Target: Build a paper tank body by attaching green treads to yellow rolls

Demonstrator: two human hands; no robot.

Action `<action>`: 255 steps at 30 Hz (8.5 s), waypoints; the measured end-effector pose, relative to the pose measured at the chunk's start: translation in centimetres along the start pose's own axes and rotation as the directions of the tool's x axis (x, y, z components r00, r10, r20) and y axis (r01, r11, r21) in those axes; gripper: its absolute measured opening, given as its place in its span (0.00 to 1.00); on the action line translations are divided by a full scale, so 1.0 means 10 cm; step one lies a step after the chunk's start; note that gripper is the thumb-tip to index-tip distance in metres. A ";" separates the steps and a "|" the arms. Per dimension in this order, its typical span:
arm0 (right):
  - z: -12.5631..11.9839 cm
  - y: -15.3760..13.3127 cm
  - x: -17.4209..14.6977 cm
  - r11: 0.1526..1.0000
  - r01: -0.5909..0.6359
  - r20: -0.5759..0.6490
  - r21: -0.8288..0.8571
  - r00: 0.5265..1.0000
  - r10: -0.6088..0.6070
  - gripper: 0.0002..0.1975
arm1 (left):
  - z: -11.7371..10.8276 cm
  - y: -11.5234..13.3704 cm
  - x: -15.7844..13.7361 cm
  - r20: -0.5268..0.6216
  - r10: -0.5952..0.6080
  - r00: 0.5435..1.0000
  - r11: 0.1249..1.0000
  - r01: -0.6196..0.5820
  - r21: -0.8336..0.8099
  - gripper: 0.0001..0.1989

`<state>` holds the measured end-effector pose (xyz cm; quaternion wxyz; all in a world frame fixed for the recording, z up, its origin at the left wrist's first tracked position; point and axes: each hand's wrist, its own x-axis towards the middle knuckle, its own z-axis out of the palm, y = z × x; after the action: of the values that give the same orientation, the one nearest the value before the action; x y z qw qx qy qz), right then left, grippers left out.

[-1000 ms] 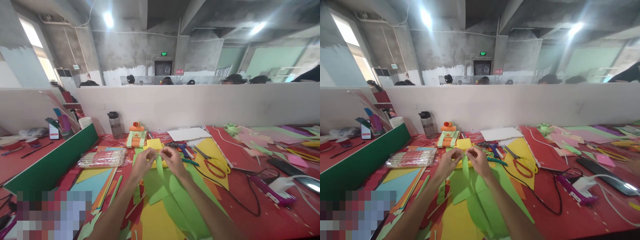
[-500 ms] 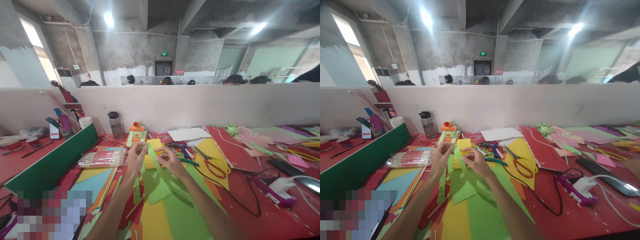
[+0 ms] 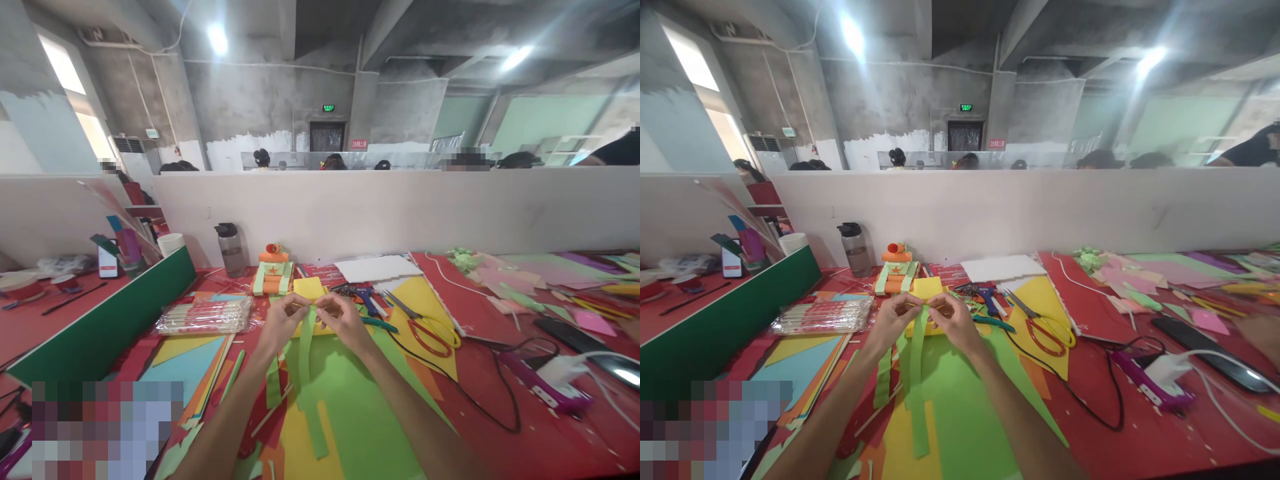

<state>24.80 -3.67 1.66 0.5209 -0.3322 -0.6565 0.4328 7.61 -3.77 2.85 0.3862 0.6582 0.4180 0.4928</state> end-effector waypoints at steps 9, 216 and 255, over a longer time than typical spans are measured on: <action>0.01 0.02 0.00 0.989 0.061 -0.065 -0.132 0.995 -0.070 0.04 | 0.03 0.03 -0.02 0.066 -0.028 0.997 0.999 0.029 -0.015 0.14; 0.02 0.10 0.00 0.974 0.060 -0.085 -0.220 0.993 -0.080 0.11 | 0.04 0.02 -0.05 -0.027 0.099 0.995 0.902 -0.078 0.425 0.10; -0.03 -0.02 0.02 0.999 -0.037 -0.065 -0.019 0.997 0.036 0.14 | 0.07 -0.02 -0.02 -0.024 0.065 0.998 0.988 -0.061 0.143 0.14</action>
<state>25.04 -3.50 1.93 0.5305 -0.3633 -0.6374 0.4247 8.27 -3.92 2.46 0.3166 0.6898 0.4368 0.4828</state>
